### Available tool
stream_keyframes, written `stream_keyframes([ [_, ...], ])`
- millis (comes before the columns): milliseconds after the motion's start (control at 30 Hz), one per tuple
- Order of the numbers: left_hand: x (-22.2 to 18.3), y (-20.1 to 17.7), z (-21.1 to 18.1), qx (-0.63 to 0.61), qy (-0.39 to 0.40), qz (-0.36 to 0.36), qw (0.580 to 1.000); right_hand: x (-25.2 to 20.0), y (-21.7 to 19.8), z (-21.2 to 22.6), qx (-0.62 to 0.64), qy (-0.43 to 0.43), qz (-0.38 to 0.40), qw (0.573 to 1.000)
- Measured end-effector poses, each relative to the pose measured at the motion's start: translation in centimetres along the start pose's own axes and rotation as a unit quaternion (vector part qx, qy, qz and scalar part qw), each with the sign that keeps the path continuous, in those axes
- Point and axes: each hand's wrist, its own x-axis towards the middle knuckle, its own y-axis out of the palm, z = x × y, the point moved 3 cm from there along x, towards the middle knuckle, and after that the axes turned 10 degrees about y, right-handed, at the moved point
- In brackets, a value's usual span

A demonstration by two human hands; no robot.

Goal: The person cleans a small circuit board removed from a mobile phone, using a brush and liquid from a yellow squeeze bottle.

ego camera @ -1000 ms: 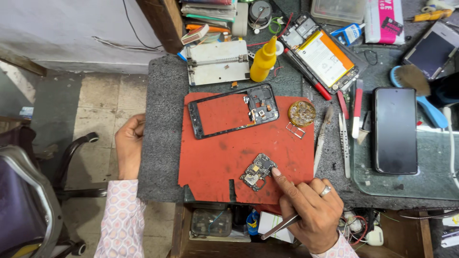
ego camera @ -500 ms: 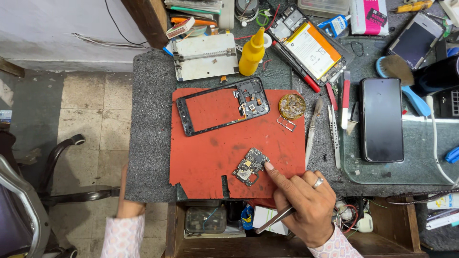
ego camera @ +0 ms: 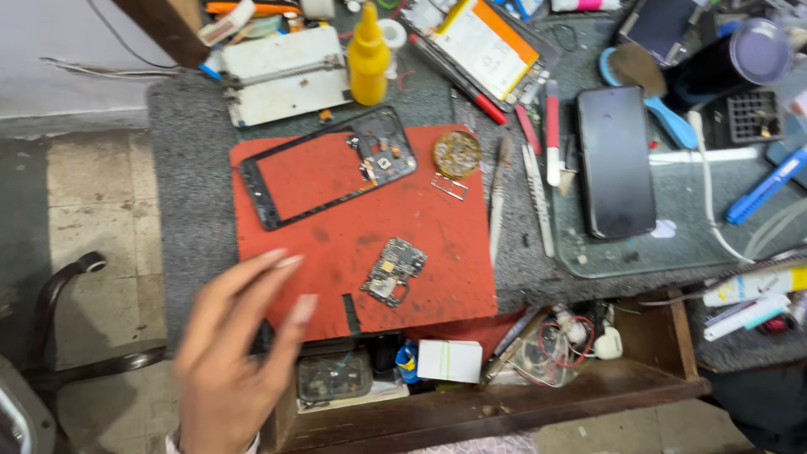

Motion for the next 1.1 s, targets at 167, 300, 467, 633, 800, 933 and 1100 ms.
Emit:
stream_keyframes([
  [167,4.2,2.7,-2.6,-0.065,0.117,0.18,0.974,-0.8,0.2,-0.9,0.02,0.024,0.037,0.999],
  [300,5.7,2.5,-3.5,-0.078,0.151,0.234,0.957,0.5,3.2,1.1,0.096,0.003,0.047,0.994],
  [467,6.2,2.7,-3.4,-0.098,0.186,0.262,0.942,0.3,-5.0,1.9,0.245,0.021,0.035,0.969],
  [633,6.6,2.8,-3.0,-0.027,0.193,0.226,0.954,-0.4,-10.5,2.4,0.427,0.001,0.028,0.904],
  [800,6.5,3.1,-3.5,-0.023,0.175,0.192,0.965,-0.2,-16.7,6.7,0.512,-0.108,0.072,0.849],
  [933,5.8,3.3,-3.5,-0.017,0.123,0.204,0.971,-1.2,-18.7,10.9,0.487,-0.173,0.1,0.85],
  [1100,5.1,2.9,-3.0,-0.068,0.098,0.188,0.975,-1.0,-17.3,16.0,0.356,-0.138,0.021,0.924],
])
